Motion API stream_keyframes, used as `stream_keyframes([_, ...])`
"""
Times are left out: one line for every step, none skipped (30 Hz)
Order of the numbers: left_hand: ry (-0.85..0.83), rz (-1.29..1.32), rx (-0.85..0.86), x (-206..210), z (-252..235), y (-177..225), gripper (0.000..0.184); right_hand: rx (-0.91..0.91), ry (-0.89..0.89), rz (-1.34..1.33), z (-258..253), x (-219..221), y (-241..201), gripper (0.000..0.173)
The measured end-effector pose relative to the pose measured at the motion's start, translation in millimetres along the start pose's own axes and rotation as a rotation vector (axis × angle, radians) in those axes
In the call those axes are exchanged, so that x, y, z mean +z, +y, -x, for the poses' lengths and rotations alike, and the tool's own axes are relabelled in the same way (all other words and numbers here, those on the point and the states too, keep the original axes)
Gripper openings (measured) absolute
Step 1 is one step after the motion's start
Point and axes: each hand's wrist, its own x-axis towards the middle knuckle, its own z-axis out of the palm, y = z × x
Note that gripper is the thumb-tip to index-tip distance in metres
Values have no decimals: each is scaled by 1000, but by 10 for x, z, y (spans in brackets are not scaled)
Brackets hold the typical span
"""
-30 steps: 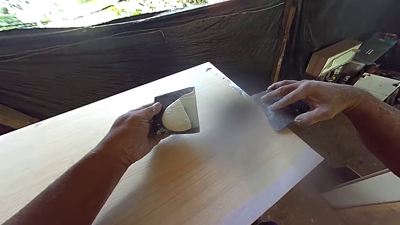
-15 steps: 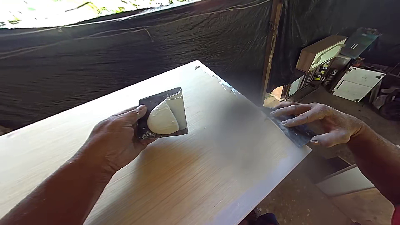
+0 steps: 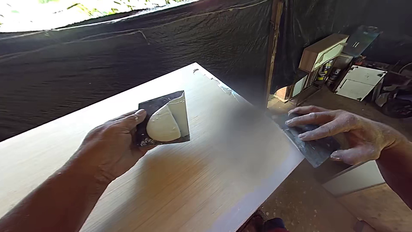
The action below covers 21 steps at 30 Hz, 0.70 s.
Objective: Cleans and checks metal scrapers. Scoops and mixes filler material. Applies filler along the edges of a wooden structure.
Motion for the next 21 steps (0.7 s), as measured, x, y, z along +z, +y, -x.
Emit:
stream_keyframes([-1, -1, 8, -11, -4, -11, 32, 12, 1, -15, 66, 29, 31, 51])
stream_keyframes([0, -1, 15, -13, 2, -7, 32, 35, 2, -5, 134, 25, 53, 49])
stream_keyframes([-2, 0, 19, -19, 13, 5, 32, 68, 7, 31, 204, -3, 66, 47])
stream_keyframes([2, -1, 22, -24, 26, 19, 32, 103, 13, 74, 270, -43, 78, 45])
stream_keyframes([3, 1, 22, -35, 35, 30, 32, 124, 23, 104, 317, -74, 74, 44])
stream_keyframes([1, 4, 23, -49, 39, 34, 32, 124, 37, 109, 329, -100, 44, 45])
stream_keyframes([-4, 7, 21, -64, 39, 33, 33, 107, 53, 95, 314, -112, -10, 49])
stream_keyframes([-1, 9, 20, -73, 34, 24, 32, 82, 68, 77, 290, -104, -77, 51])
stream_keyframes([6, 12, 20, -75, 26, 20, 31, 59, 80, 70, 254, -80, -151, 52])
stream_keyframes([17, 11, 19, -64, 25, 25, 31, 48, 84, 78, 212, -45, -222, 51])
stream_keyframes([18, 8, 20, -52, 30, 39, 31, 45, 72, 107, 179, -12, -280, 49])
stream_keyframes([16, 4, 19, -44, 36, 53, 31, 45, 50, 156, 157, 12, -329, 47])
stream_keyframes([15, 2, 21, -42, 39, 62, 31, 53, 21, 216, 146, 21, -375, 47])
stream_keyframes([11, 4, 21, -48, 39, 66, 32, 64, -5, 277, 150, 2, -421, 48])
stream_keyframes([10, 0, 21, -55, 38, 66, 32, 76, -31, 345, 174, -50, -460, 48])
stream_keyframes([9, -5, 21, -63, 38, 67, 32, 90, -53, 413, 218, -134, -484, 47])
stream_keyframes([8, -9, 22, -66, 42, 70, 32, 102, -60, 465, 290, -232, -477, 47])
stream_keyframes([5, -9, 25, -56, 54, 79, 32, 107, -45, 501, 375, -323, -439, 46])
stream_keyframes([2, -7, 29, -36, 72, 97, 32, 108, -27, 512, 444, -401, -391, 49])
stream_keyframes([-5, -5, 32, -12, 91, 115, 32, 104, -14, 495, 465, -456, -370, 52])
stream_keyframes([-21, -4, 34, 22, 119, 135, 33, 95, -5, 468, 422, -477, -397, 54])
